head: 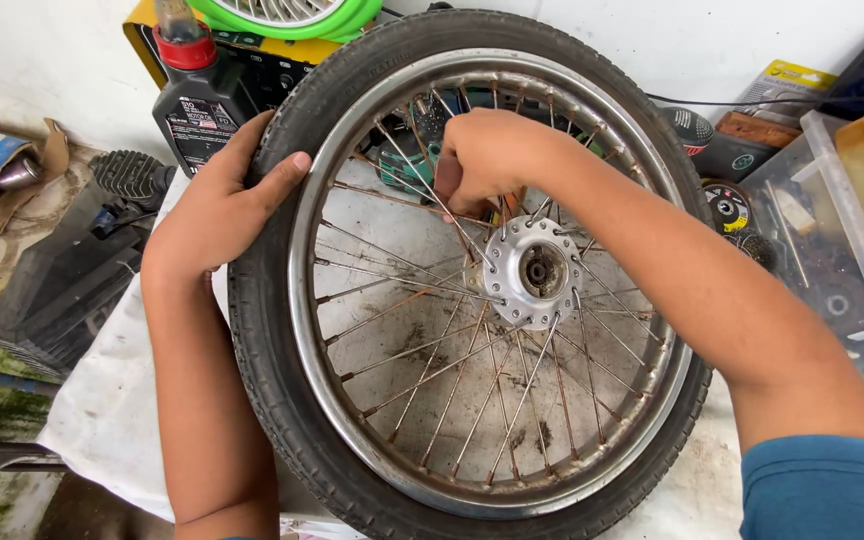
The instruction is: Sanding the rim and spokes of a motorcycle wheel with sandpaper to remove rust or prepare for painting
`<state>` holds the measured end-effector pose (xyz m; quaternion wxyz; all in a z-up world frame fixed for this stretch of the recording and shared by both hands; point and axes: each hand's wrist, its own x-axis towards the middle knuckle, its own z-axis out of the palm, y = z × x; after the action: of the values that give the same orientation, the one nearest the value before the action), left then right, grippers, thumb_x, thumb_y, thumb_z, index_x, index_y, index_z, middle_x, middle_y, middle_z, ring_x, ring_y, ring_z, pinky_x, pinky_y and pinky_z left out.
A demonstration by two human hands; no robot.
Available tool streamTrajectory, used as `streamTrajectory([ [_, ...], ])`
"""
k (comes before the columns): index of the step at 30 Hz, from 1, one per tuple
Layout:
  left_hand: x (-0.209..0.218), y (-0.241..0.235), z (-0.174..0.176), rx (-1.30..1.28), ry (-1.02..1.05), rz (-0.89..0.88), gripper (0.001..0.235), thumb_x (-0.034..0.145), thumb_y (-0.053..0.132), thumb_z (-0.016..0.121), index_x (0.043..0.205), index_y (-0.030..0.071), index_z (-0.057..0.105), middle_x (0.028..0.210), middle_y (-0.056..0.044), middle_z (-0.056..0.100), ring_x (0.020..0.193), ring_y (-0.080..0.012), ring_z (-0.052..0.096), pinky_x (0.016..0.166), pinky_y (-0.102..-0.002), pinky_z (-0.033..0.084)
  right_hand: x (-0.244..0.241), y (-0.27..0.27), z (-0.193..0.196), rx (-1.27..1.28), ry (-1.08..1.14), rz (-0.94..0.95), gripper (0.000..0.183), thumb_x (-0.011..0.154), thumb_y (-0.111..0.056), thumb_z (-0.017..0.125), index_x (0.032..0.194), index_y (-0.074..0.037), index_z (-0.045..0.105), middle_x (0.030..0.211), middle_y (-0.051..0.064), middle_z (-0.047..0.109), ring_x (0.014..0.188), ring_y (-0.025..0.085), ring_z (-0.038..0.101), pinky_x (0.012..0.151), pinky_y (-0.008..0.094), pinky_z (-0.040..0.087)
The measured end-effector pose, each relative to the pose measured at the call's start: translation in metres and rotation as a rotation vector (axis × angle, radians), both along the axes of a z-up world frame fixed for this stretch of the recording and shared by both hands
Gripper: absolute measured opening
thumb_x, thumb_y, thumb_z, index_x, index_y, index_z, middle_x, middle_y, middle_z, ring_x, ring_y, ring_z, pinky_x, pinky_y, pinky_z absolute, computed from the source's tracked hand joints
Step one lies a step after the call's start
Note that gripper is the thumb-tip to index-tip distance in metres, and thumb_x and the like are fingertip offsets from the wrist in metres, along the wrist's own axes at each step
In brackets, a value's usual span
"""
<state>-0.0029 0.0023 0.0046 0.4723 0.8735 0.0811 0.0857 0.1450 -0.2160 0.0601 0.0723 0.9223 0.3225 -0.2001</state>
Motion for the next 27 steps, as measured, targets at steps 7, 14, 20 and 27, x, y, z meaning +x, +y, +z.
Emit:
streamTrajectory([
  [7, 0.002, 0.003, -0.003, 0.015, -0.023, -0.015, 0.070, 0.098, 0.048, 0.051, 0.155, 0.010, 0.038, 0.153, -0.007, 0.053, 0.136, -0.0191, 0.050, 0.112, -0.036, 0.036, 0.012, 0.018, 0.012, -0.217, 0.028, 0.103, 0.039, 0.075, -0.032, 0.090, 0.110, -0.015, 0.080, 0.108, 0.001, 0.077, 0.096, 0.023, 0.068, 0.083, 0.037, 0.054],
  [14, 0.000, 0.002, -0.002, 0.001, -0.019, -0.015, 0.072, 0.097, 0.048, 0.052, 0.156, 0.008, 0.037, 0.154, -0.008, 0.051, 0.138, -0.0192, 0.049, 0.113, -0.035, 0.035, 0.016, 0.022, -0.001, -0.264, 0.125, 0.039, 0.035, 0.086, -0.040, 0.076, 0.109, -0.014, 0.075, 0.102, 0.003, 0.076, 0.089, 0.022, 0.068, 0.074, 0.038, 0.053],
  [20, 0.001, 0.005, -0.007, 0.009, -0.040, -0.031, 0.073, 0.099, 0.047, 0.052, 0.156, 0.006, 0.034, 0.157, -0.010, 0.047, 0.141, -0.0205, 0.045, 0.115, -0.035, 0.032, 0.018, 0.041, -0.032, -0.550, -0.023, 0.164, 0.085, 0.065, -0.062, 0.091, 0.120, -0.001, 0.071, 0.115, 0.007, 0.073, 0.097, 0.029, 0.069, 0.078, 0.041, 0.053],
  [27, -0.001, 0.005, -0.005, 0.017, -0.098, -0.072, 0.066, 0.101, 0.044, 0.052, 0.154, 0.006, 0.038, 0.152, -0.008, 0.052, 0.135, -0.0188, 0.050, 0.111, -0.035, 0.036, 0.014, 0.041, -0.033, -0.536, -0.071, 0.130, 0.095, 0.063, -0.066, 0.091, 0.130, -0.004, 0.064, 0.130, 0.010, 0.065, 0.116, 0.037, 0.060, 0.092, 0.060, 0.040],
])
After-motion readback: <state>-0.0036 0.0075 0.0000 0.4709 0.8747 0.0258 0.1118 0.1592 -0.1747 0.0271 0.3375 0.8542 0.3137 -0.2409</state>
